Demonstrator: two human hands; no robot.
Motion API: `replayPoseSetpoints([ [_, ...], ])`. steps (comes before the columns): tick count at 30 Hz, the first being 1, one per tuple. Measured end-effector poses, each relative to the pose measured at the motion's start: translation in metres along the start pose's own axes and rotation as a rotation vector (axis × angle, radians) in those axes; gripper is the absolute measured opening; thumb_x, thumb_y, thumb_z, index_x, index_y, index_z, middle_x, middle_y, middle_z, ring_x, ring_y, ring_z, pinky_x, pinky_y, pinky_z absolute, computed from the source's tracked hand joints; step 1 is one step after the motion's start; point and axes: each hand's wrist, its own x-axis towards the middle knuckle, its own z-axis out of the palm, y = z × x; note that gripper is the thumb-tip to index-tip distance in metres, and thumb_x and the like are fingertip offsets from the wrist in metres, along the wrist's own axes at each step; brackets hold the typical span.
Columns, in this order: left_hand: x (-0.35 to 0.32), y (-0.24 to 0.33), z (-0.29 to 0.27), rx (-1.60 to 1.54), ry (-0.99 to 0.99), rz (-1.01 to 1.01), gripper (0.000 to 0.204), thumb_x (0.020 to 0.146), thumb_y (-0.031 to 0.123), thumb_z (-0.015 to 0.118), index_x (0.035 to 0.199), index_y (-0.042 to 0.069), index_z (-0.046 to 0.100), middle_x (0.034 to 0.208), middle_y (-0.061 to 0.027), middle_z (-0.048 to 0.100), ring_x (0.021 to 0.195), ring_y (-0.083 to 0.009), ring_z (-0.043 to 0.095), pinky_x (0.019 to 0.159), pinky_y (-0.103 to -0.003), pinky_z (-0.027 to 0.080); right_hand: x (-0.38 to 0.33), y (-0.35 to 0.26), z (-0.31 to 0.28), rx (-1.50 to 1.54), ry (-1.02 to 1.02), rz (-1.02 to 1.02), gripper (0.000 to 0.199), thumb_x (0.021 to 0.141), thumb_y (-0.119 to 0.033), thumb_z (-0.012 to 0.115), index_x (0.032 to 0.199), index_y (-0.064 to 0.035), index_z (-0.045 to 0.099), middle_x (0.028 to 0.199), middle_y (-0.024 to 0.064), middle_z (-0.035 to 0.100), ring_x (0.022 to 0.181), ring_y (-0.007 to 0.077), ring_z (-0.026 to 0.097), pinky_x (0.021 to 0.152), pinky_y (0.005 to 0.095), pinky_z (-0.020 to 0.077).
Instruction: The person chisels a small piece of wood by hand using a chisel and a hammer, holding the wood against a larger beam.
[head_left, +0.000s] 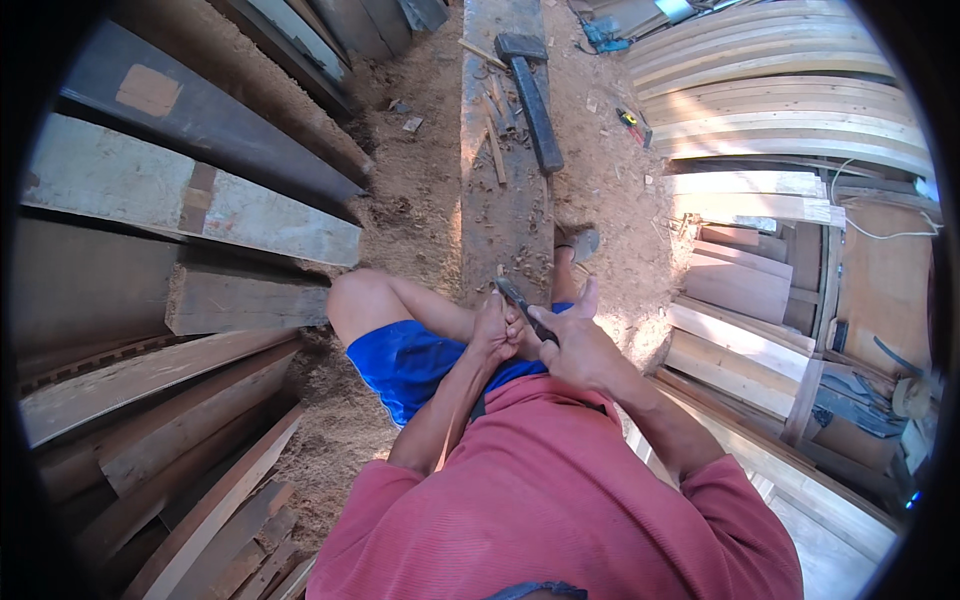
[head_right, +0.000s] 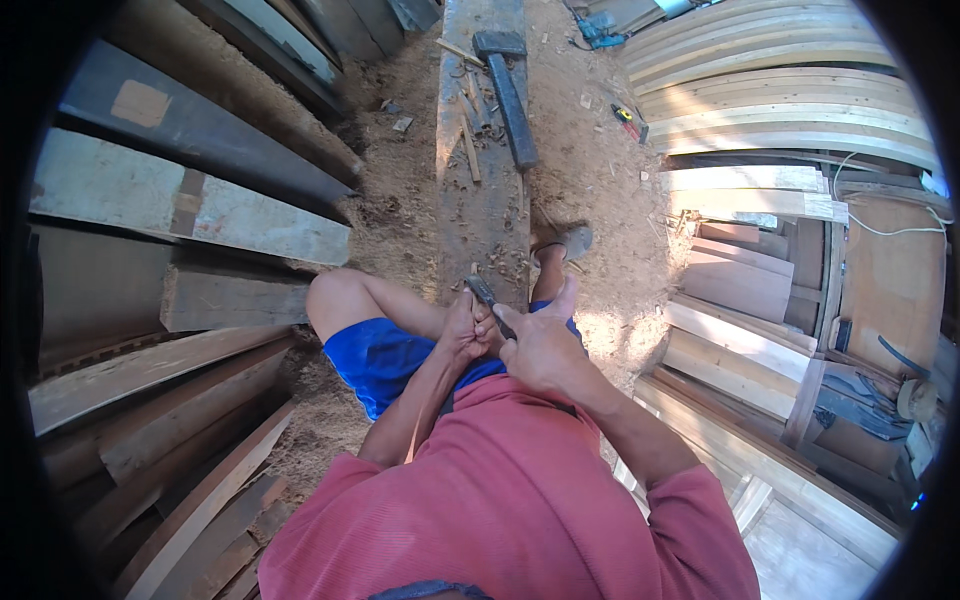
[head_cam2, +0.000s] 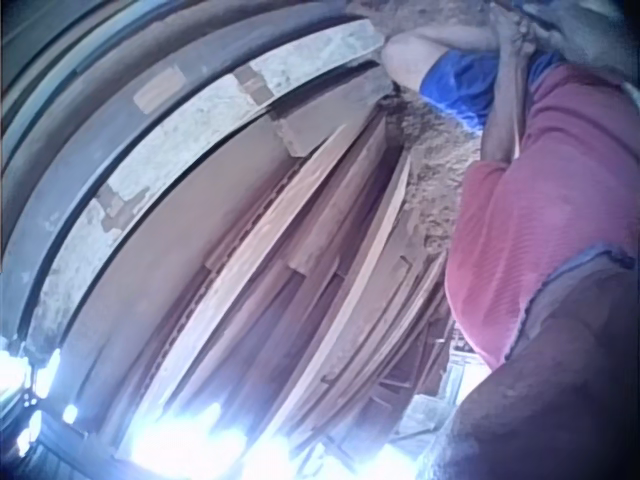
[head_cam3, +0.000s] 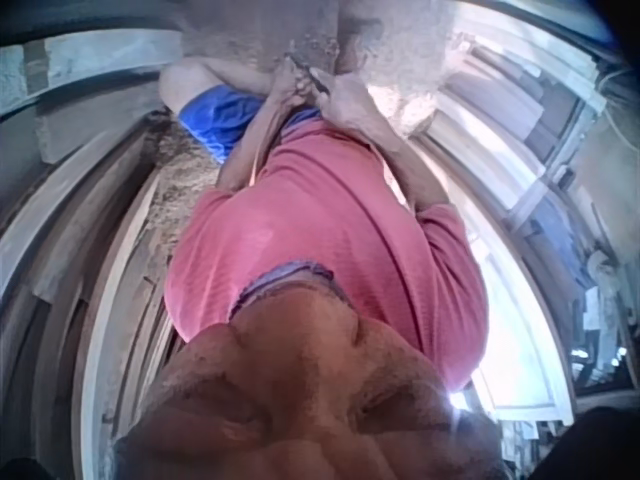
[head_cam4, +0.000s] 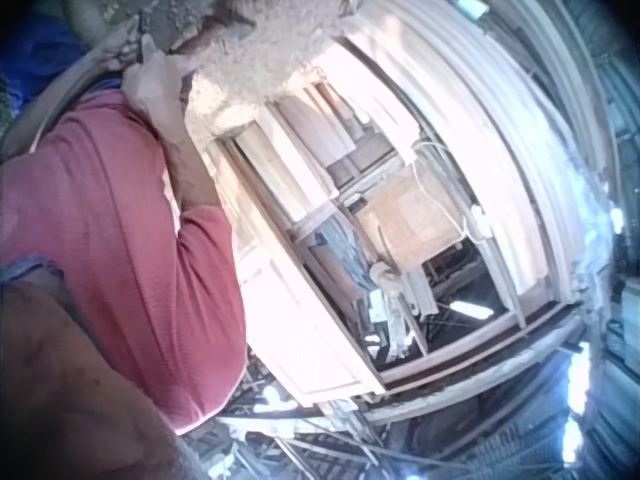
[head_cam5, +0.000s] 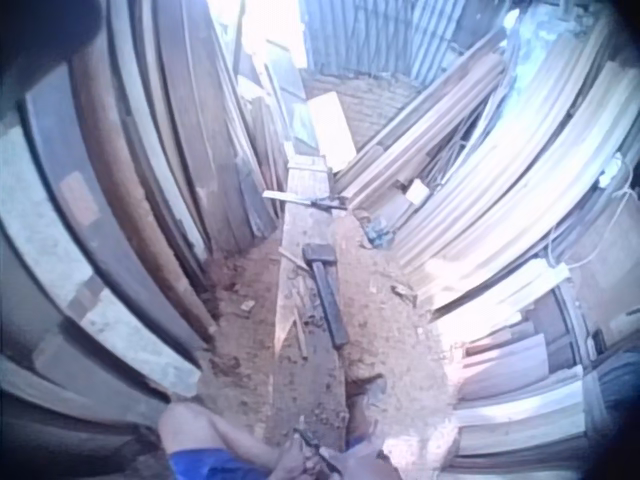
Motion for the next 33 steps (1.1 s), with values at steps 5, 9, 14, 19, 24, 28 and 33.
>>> replayPoseSetpoints([
  [5,0.017,-0.009,-0.011,0.104,0.009,0.05,0.032,0.103,0.038,0.031,0.092,0.011,0.044,0.056,-0.0011,0.043,0.035,-0.011,0.037,0.028,-0.025,0.029,0.022,0.0,0.024,-0.198,0.192,-0.052,0.054,0.082,-0.02,0.052,0.131,0.0019,0.05,0.09,0.028,0.067,0.096,0.0423,0.064,0.109,0.0438,0.0286],
  [9,0.003,0.0,0.006,0.105,0.062,0.072,0.032,0.103,0.038,0.032,0.092,0.01,0.044,0.058,-0.0019,0.043,0.035,-0.0111,0.037,0.029,-0.024,0.028,0.016,0.025,0.013,0.096,0.077,0.012,0.054,0.083,-0.023,0.052,0.131,0.002,0.05,0.092,0.0281,0.067,0.104,0.0429,0.061,0.115,0.0495,0.0095],
  [14,0.006,-0.003,0.008,0.132,0.073,0.103,0.034,0.102,0.038,0.032,0.093,0.008,0.044,0.057,-0.0023,0.042,0.035,-0.0118,0.035,0.029,-0.026,0.027,0.003,0.02,-0.001,0.091,-0.011,-0.006,0.056,0.084,-0.025,0.051,0.133,0.0023,0.048,0.094,0.0303,0.066,0.099,0.0444,0.062,0.115,0.0502,0.0055],
  [19,0.01,-0.005,0.01,0.216,0.088,0.141,0.033,0.102,0.037,0.03,0.093,0.008,0.043,0.055,-0.0027,0.041,0.032,-0.0129,0.033,0.029,-0.028,0.028,0.021,-0.002,-0.001,-0.008,-0.054,0.11,0.057,0.082,-0.024,0.052,0.132,0.0037,0.047,0.099,0.0312,0.065,0.1,0.0431,0.063,0.114,0.0539,0.0018],
  [24,0.006,-0.004,0.012,0.152,0.116,0.04,0.035,0.099,0.037,0.032,0.089,0.008,0.049,0.054,-0.0013,0.043,0.032,-0.0138,0.036,0.028,-0.029,0.03,0.028,0.006,0.009,0.057,-0.056,0.12,0.059,0.081,-0.023,0.052,0.133,0.0039,0.047,0.107,0.0313,0.063,0.103,0.0421,0.062,0.112,0.0555,-0.0067],
  [28,0.0,0.001,0.015,0.111,0.107,0.023,0.039,0.098,0.04,0.032,0.087,0.008,0.051,0.055,-0.0005,0.044,0.033,-0.0137,0.036,0.03,-0.028,0.029,0.014,0.024,0.0,0.278,0.044,0.017,0.061,0.079,-0.02,0.053,0.136,0.0017,0.045,0.115,0.0326,0.059,0.106,0.0457,0.059,0.107,0.047,0.0252],
  [33,0.004,-0.001,0.014,0.082,0.108,-0.043,0.034,0.099,0.039,0.034,0.084,0.014,0.051,0.056,0.0021,0.044,0.035,-0.0115,0.033,0.033,-0.024,0.025,-0.017,0.009,-0.003,0.235,0.024,0.072,0.061,0.076,-0.015,0.053,0.135,-0.0006,0.047,0.112,0.032,0.06,0.107,0.0441,0.059,0.096,0.0447,0.0457],
])
